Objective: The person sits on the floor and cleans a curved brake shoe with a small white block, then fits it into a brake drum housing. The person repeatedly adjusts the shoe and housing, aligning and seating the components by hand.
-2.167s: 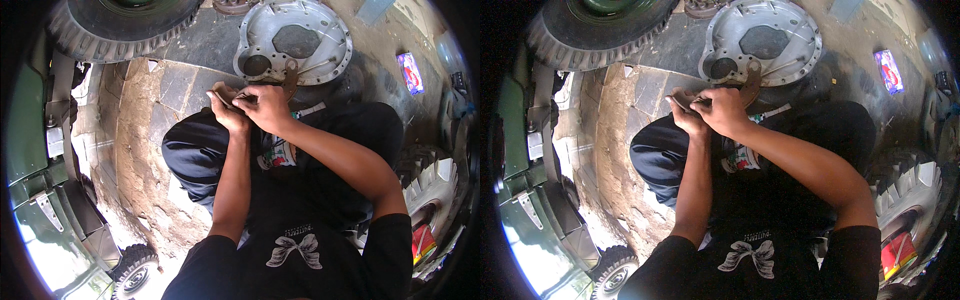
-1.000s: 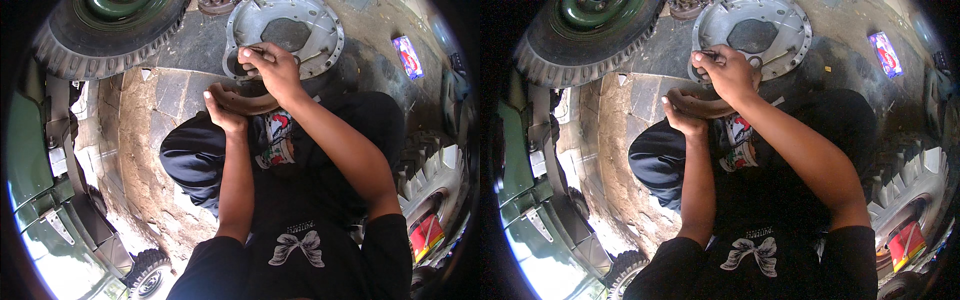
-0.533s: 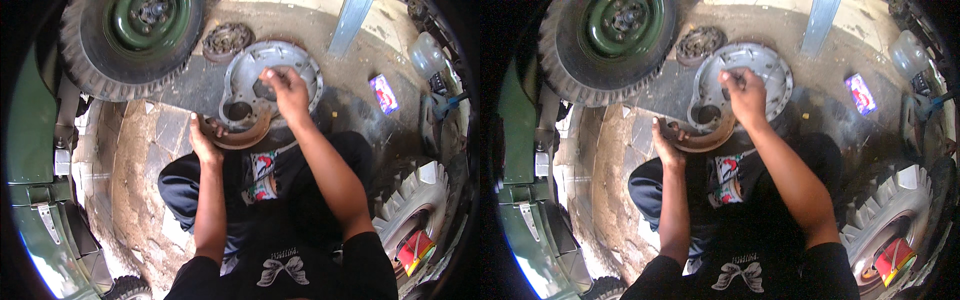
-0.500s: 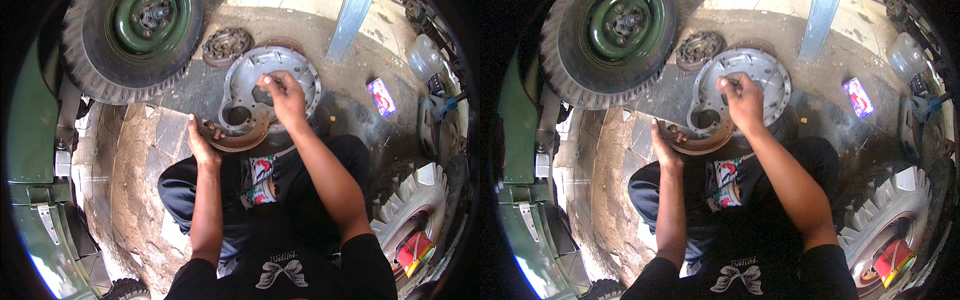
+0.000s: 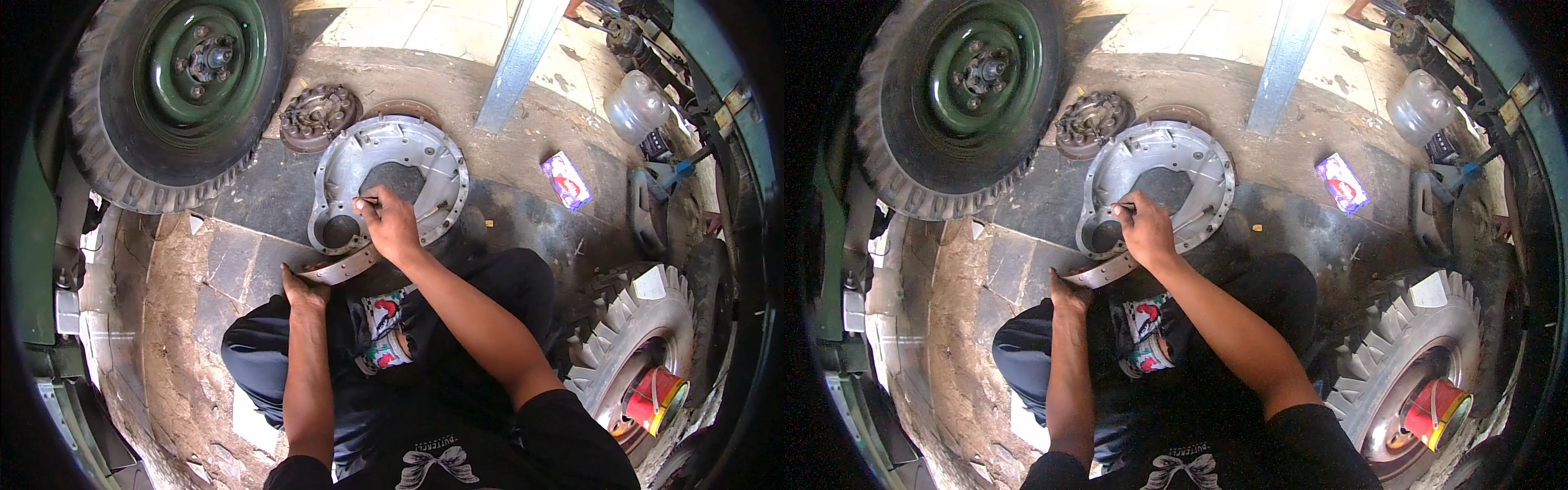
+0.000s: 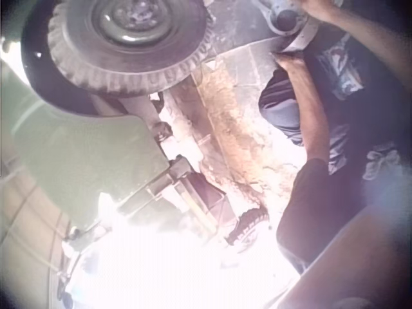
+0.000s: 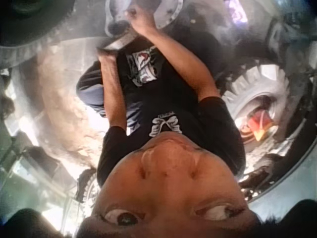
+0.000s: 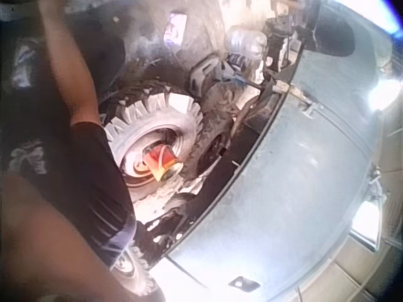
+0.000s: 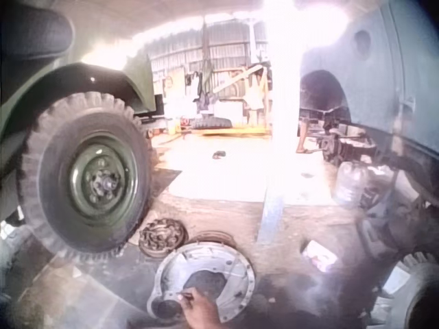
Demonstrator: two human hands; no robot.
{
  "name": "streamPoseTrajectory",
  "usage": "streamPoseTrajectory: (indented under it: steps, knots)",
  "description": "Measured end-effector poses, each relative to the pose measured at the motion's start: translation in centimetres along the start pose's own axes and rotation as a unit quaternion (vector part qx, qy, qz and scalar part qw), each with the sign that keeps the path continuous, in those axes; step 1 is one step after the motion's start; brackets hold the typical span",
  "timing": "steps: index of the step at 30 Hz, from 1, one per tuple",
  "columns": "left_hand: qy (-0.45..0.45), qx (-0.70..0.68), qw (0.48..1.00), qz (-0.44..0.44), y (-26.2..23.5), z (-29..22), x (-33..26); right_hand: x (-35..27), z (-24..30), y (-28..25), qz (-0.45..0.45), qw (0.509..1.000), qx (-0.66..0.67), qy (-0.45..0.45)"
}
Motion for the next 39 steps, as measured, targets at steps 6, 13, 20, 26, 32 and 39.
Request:
streamPoseTrajectory:
  steps: [6, 13, 20, 26, 32, 39]
  knots:
    - [0.116, 0.028, 0.986, 0.119, 2.3, -1.1, -2.8, -0.1, -0.1, 0.5, -0.009, 0.999, -0.021, -0.045]
    - [0.256, 0.085, 0.937, 0.223, 5.7, -1.7, -7.4, 0.4, 0.8, -0.2, -0.049, 0.992, 0.112, 0.012]
    - [0.420, 0.221, 0.805, 0.356, 6.5, -1.6, -8.5, 0.4, 2.0, -0.4, -0.016, 0.975, 0.188, 0.114]
    - [0.502, 0.368, 0.703, 0.344, 8.1, -1.1, -11.4, 1.0, 0.2, -1.3, -0.073, 0.993, 0.083, 0.034]
    - [0.523, 0.442, 0.650, 0.329, 6.5, -2.5, -9.9, 0.9, -0.4, -1.2, -0.099, 0.992, 0.074, 0.022]
    - [0.523, 0.413, 0.739, 0.098, 6.9, -1.8, -11.5, 0.3, -0.5, -2.1, -0.120, 0.990, 0.009, 0.069]
Point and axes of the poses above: each hand's wrist, its own x-axis towards the middle knuckle, its own y-axis out of the palm, z = x × y, the point moved 5 cm from there along x, towards the middle knuckle, and after that the axes turned 1 degree about -y, right-handed, at the moved point
